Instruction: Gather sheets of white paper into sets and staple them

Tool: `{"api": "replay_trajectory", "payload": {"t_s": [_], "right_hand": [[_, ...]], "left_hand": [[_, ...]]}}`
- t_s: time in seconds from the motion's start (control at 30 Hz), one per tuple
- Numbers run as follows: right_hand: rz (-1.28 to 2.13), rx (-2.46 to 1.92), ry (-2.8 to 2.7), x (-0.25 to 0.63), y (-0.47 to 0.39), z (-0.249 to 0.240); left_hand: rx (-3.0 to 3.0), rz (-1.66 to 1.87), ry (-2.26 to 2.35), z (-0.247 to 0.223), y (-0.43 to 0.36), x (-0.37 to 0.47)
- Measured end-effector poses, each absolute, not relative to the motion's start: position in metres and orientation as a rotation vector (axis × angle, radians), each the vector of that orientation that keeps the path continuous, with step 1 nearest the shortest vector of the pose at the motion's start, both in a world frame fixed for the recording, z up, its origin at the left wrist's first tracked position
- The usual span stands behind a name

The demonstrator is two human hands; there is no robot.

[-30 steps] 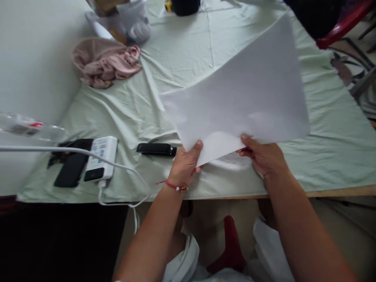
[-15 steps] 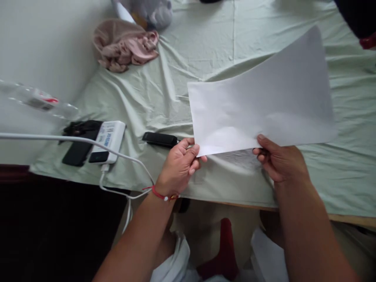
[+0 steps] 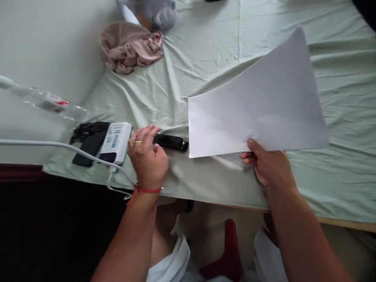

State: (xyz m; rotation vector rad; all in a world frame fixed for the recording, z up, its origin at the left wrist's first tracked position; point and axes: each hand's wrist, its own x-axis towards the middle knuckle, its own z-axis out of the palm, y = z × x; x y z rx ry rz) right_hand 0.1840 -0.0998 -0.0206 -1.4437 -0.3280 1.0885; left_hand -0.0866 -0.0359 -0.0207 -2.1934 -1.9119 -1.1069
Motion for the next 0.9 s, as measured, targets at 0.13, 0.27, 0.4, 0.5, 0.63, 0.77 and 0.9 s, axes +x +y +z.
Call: {"api": "replay_trajectory", "payload": {"t_s": [0.13, 0.27, 0.4, 0.5, 0.63, 0.77, 0.9], "right_hand": [[1.087, -1.461, -0.334, 0.178, -0.098, -0.019], [1.096, -1.473, -0.391, 0.174, -0.097, -0.021], [1.083, -1.463, -0.424, 0.173, -0.096, -0.025], [1.078, -1.473, -0.432, 0.173, -0.096, -0.026], [1.065, -1.466, -0.437, 0.173, -0.096, -0.027], [1.070, -1.454, -0.436, 0.171, -0.095, -0.028], [1.064, -1.440, -0.417, 0.170, -0.094, -0.026]], "left_hand": [[-2.329, -0.938, -2.060, -0.032, -0.028, -0.094], [-2.402, -0.939, -2.040, -0.030, -0.034, -0.090], [-2.430, -0.945, -2.026, -0.026, -0.041, -0.085], [-2.439, -0.992, -2.051, -0.026, -0.044, -0.083], [-2.380, -1.113, -2.151, -0.027, -0.043, -0.079], [-2.364, -1.024, -2.203, -0.021, -0.044, -0.066], [-2.452, -0.891, -2.222, -0.019, -0.047, -0.054]]}}
